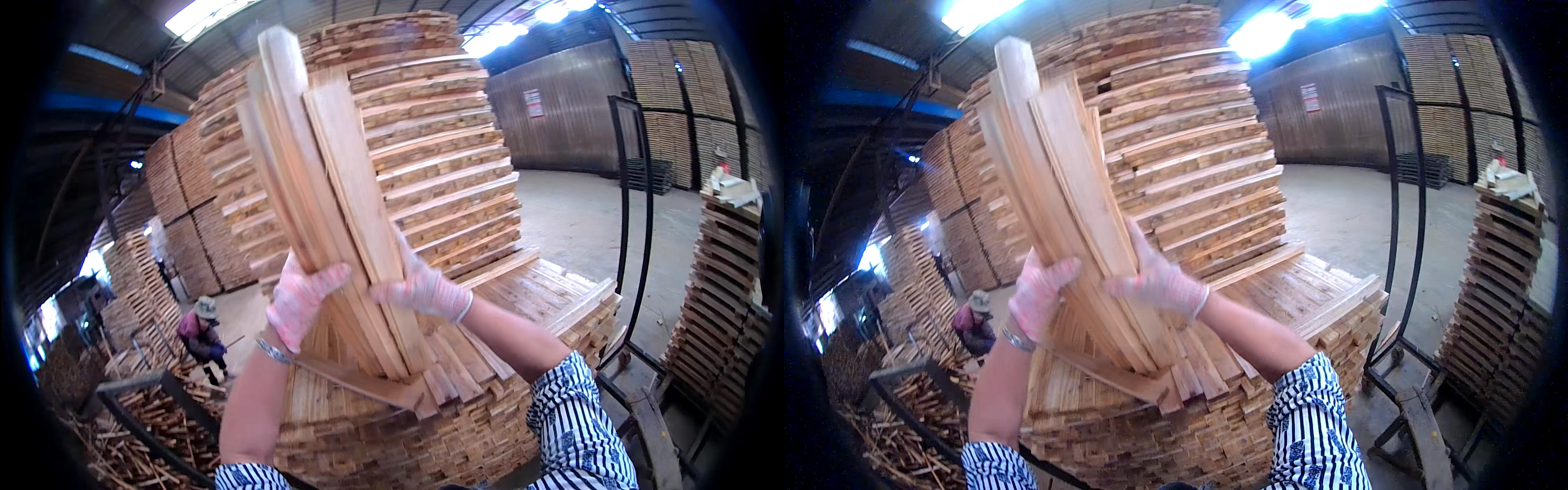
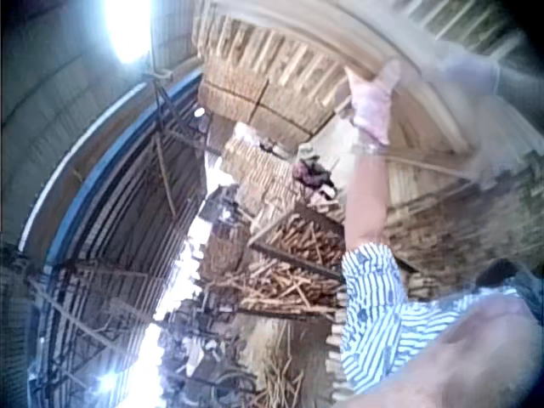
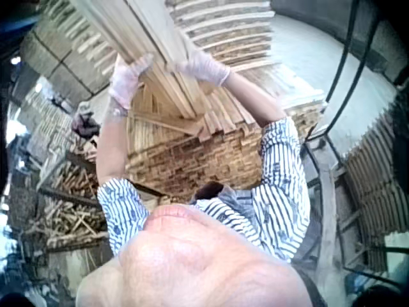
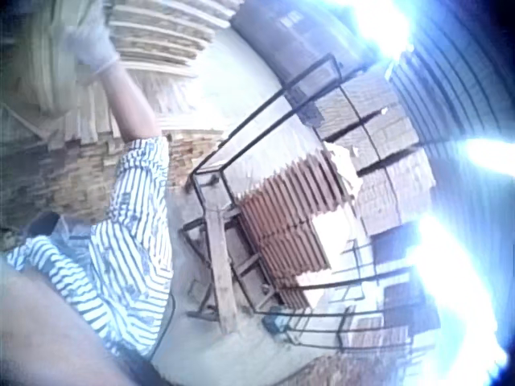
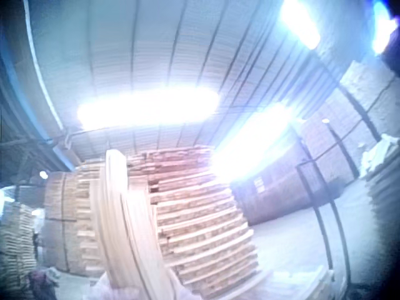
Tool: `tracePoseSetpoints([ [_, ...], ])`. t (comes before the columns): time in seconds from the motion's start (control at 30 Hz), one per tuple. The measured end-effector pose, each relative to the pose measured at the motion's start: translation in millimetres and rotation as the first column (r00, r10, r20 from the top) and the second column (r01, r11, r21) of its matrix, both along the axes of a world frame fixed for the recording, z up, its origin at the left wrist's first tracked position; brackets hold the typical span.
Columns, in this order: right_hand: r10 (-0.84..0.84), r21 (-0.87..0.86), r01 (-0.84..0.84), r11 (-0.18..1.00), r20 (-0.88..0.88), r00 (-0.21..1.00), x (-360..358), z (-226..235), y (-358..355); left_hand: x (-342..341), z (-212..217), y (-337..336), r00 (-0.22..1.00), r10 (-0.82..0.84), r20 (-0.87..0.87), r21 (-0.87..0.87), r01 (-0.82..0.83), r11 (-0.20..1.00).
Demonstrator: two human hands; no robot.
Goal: The person repeatedly lifts bundles of wooden planks from a large stack and places them onto a metal rack. They wear gloves and handle the wood by hand, moving the bundles from the pile to the rack in a repetitive cycle.
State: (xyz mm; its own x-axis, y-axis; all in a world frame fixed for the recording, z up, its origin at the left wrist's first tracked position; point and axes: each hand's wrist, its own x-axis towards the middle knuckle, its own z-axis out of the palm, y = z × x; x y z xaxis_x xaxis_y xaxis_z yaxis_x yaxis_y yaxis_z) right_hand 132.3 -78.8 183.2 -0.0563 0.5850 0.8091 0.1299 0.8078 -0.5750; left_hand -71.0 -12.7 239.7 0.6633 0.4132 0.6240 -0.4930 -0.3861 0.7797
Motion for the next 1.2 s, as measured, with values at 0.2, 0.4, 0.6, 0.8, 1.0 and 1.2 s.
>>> tracePoseSetpoints([
  [0.2,0.024,0.027,-0.022,0.999,-0.087,0.996,20,-46,20,42,-64,15,0.984,0.114,0.134,0.048,-0.122,0.991],
  [0.4,0.049,-0.108,-0.074,0.991,-0.217,0.975,58,-14,-10,79,-29,-5,0.998,0.053,0.023,-0.148,-0.049,0.988],
  [0.6,0.256,-0.408,-0.563,0.719,-0.597,0.760,108,0,-63,116,-24,-68,0.989,-0.029,-0.145,-0.418,-0.035,0.908],
  [0.8,-0.206,-0.703,0.047,0.710,-0.143,0.968,135,1,-96,170,-97,-63,0.988,-0.120,-0.097,-0.674,0.024,0.738],
  [1.0,-0.044,-0.716,-0.343,0.608,-0.462,0.886,194,-27,-91,184,-114,-69,0.995,0.011,-0.103,-0.715,-0.082,0.694],
  [1.2,-0.277,-0.707,0.304,0.638,0.158,0.948,290,-52,-79,130,-124,-34,0.997,0.047,-0.053,-0.805,-0.071,0.588],
])
